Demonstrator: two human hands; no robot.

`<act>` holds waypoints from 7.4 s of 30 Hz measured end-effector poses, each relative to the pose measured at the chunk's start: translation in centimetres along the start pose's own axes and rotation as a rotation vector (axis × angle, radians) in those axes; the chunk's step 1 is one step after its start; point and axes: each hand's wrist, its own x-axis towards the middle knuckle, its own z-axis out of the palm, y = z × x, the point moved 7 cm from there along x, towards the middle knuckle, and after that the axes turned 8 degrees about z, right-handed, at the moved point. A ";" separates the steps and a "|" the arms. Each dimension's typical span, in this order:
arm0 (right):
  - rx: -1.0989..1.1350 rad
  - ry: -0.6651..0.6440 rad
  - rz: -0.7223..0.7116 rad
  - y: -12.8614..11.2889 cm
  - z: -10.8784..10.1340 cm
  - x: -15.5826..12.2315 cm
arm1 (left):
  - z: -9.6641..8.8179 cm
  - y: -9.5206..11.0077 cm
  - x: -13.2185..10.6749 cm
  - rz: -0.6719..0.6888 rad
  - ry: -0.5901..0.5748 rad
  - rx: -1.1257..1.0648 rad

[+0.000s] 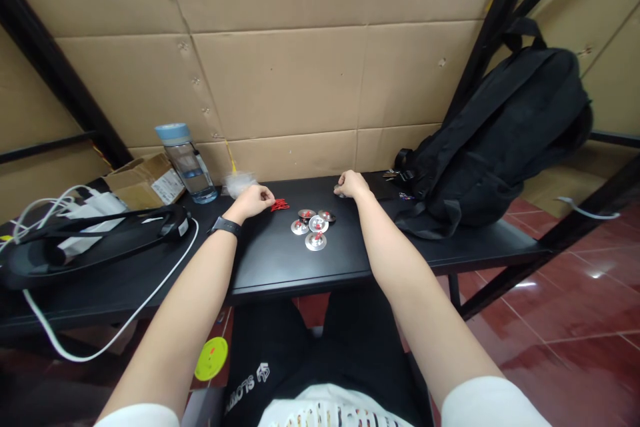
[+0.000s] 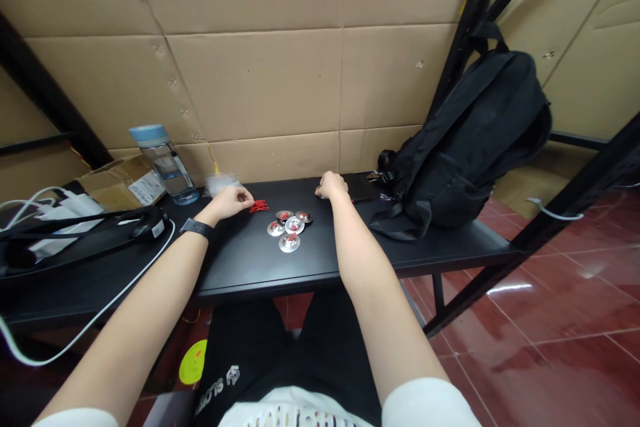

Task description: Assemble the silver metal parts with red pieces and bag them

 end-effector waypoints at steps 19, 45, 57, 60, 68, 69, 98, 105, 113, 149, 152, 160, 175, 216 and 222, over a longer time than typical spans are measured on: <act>-0.053 -0.785 -0.418 -5.4 1.8 -5.9 | -0.3 1.1 -0.3 0.006 0.032 -0.017; 0.963 -0.449 -0.494 -11.5 2.5 -8.4 | -0.8 7.1 -0.4 0.238 0.255 -0.234; 0.917 -0.526 -0.521 -11.9 3.7 -8.4 | -1.2 6.6 -0.4 0.277 0.220 -0.019; 0.738 -0.332 -0.576 -11.7 3.0 -7.7 | -1.1 6.2 -0.3 0.259 0.185 0.061; 0.123 0.119 -0.285 -5.5 -0.4 -2.6 | -1.8 2.9 -0.5 0.045 0.072 0.397; 0.054 0.133 -0.208 -4.4 -0.5 -2.2 | -1.8 2.8 -0.5 0.041 0.055 0.400; 0.212 -0.520 -0.574 -7.5 3.4 -4.9 | -0.7 3.2 -0.1 0.182 0.078 0.224; 0.118 -0.487 -0.709 -9.5 5.1 -6.4 | -0.3 4.8 -0.1 0.240 0.084 0.079; 0.710 -0.338 -0.408 -8.8 3.7 -4.7 | 0.9 7.3 -0.5 0.268 0.000 -0.099; -0.041 0.010 0.027 -1.0 -0.9 -1.4 | -0.8 3.2 0.1 0.157 0.041 0.188; -0.028 -0.053 0.067 -0.7 -0.7 -1.6 | -0.7 3.0 0.0 0.153 0.029 0.191; -0.028 -0.048 -0.122 -2.0 -0.7 -1.6 | -0.3 2.9 0.1 0.143 0.013 0.232; 0.166 -0.617 -0.740 -12.1 4.6 -10.2 | -1.2 4.5 -0.3 0.131 0.060 0.210; -0.053 0.135 -0.031 -2.5 -1.5 -2.2 | -1.9 2.7 -0.5 0.048 0.085 0.300; -0.097 0.069 0.109 -0.4 -1.1 -1.1 | -1.4 2.3 -0.4 0.026 0.048 0.270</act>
